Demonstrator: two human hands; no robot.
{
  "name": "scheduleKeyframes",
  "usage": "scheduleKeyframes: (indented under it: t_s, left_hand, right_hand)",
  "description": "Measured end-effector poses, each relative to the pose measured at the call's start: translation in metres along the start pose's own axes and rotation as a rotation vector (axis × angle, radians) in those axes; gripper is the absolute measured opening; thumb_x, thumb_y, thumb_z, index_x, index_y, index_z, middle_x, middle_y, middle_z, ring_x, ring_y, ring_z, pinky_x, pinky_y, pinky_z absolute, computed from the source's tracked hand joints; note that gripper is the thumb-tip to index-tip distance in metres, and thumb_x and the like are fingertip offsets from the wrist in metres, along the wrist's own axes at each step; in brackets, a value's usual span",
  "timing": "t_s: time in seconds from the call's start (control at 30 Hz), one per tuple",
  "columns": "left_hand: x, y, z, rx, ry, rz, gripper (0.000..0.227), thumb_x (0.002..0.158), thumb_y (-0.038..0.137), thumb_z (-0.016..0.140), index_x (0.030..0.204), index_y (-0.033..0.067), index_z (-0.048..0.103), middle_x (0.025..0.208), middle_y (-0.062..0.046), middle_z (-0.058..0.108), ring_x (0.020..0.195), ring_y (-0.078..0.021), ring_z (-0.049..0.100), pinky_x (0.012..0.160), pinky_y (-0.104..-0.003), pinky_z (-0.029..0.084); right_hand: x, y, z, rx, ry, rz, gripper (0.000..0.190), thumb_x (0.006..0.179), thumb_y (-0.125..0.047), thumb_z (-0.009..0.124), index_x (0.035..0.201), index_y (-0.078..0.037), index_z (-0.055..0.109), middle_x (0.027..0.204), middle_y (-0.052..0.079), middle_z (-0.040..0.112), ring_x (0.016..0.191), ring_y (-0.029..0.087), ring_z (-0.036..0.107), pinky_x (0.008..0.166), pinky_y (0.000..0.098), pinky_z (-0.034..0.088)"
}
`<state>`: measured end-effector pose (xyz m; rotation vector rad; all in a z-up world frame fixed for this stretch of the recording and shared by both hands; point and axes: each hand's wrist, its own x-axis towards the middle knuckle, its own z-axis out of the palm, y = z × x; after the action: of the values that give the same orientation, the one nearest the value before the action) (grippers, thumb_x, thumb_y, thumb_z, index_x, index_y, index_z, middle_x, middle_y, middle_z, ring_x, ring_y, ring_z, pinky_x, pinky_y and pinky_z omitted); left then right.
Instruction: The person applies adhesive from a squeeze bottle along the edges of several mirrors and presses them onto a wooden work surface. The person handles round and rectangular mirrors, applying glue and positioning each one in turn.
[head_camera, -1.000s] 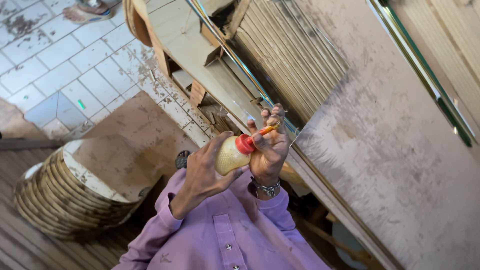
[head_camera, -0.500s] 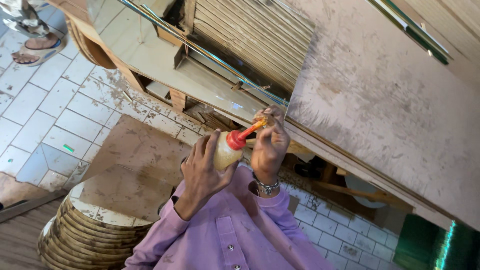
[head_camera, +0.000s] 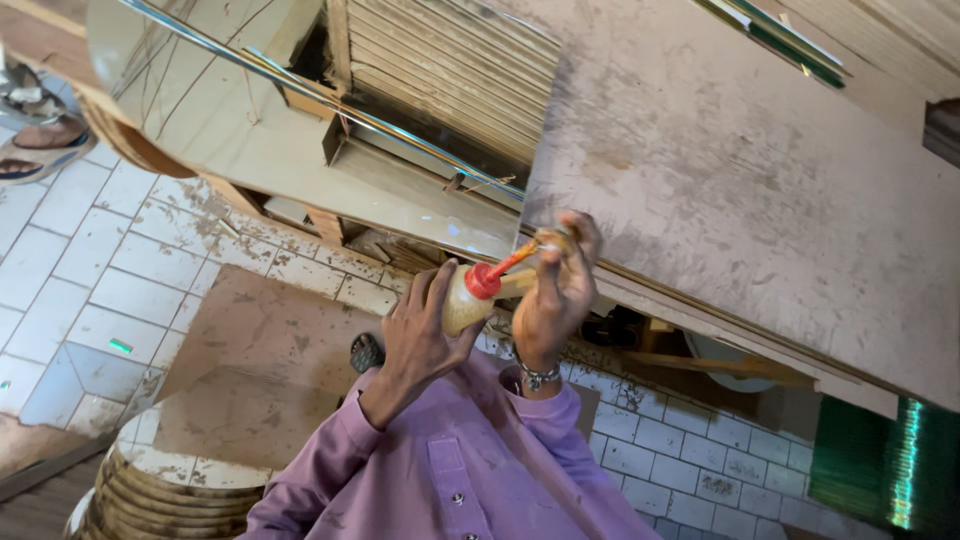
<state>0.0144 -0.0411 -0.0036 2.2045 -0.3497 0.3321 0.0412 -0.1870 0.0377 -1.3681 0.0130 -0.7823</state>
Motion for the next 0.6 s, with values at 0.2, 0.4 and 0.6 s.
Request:
scheduleKeyframes:
  t_s: [0.2, 0.4, 0.6]
  left_hand:
    - [0.017, 0.026, 0.035, -0.045, -0.066, 0.03, 0.085, 0.079, 0.046, 0.085, 0.145, 0.005, 0.048, 0.118, -0.016, 0.062, 0.099, -0.0353, 0.068, 0.075, -0.047, 0.057]
    - [0.03, 0.058, 0.081, -0.016, -0.1, 0.033, 0.085, 0.079, 0.044, 0.086, 0.146, 0.0078, 0.048, 0.119, -0.016, 0.06, 0.102, -0.0353, 0.066, 0.076, -0.047, 0.057]
    - [0.034, 0.083, 0.129, 0.049, -0.129, -0.012, 0.084, 0.071, 0.032, 0.086, 0.145, 0.0166, 0.05, 0.119, -0.017, 0.057, 0.105, -0.0368, 0.063, 0.076, -0.049, 0.056]
  right_hand:
    - [0.021, -0.005, -0.063, -0.218, 0.002, -0.055, 0.042, 0.101, -0.033, 0.073, 0.112, 0.007, 0.071, 0.147, 0.009, 0.049, 0.141, 0.021, 0.048, 0.112, 0.037, 0.051]
    - [0.042, 0.012, -0.106, -0.05, 0.039, 0.134, 0.049, 0.096, -0.032, 0.076, 0.126, 0.005, 0.068, 0.146, 0.008, 0.048, 0.136, 0.02, 0.049, 0.114, 0.0347, 0.043]
    - [0.054, 0.031, -0.139, -0.15, -0.15, 0.191, 0.044, 0.101, -0.035, 0.072, 0.108, 0.008, 0.069, 0.138, 0.009, 0.055, 0.128, 0.018, 0.052, 0.111, 0.0318, 0.044]
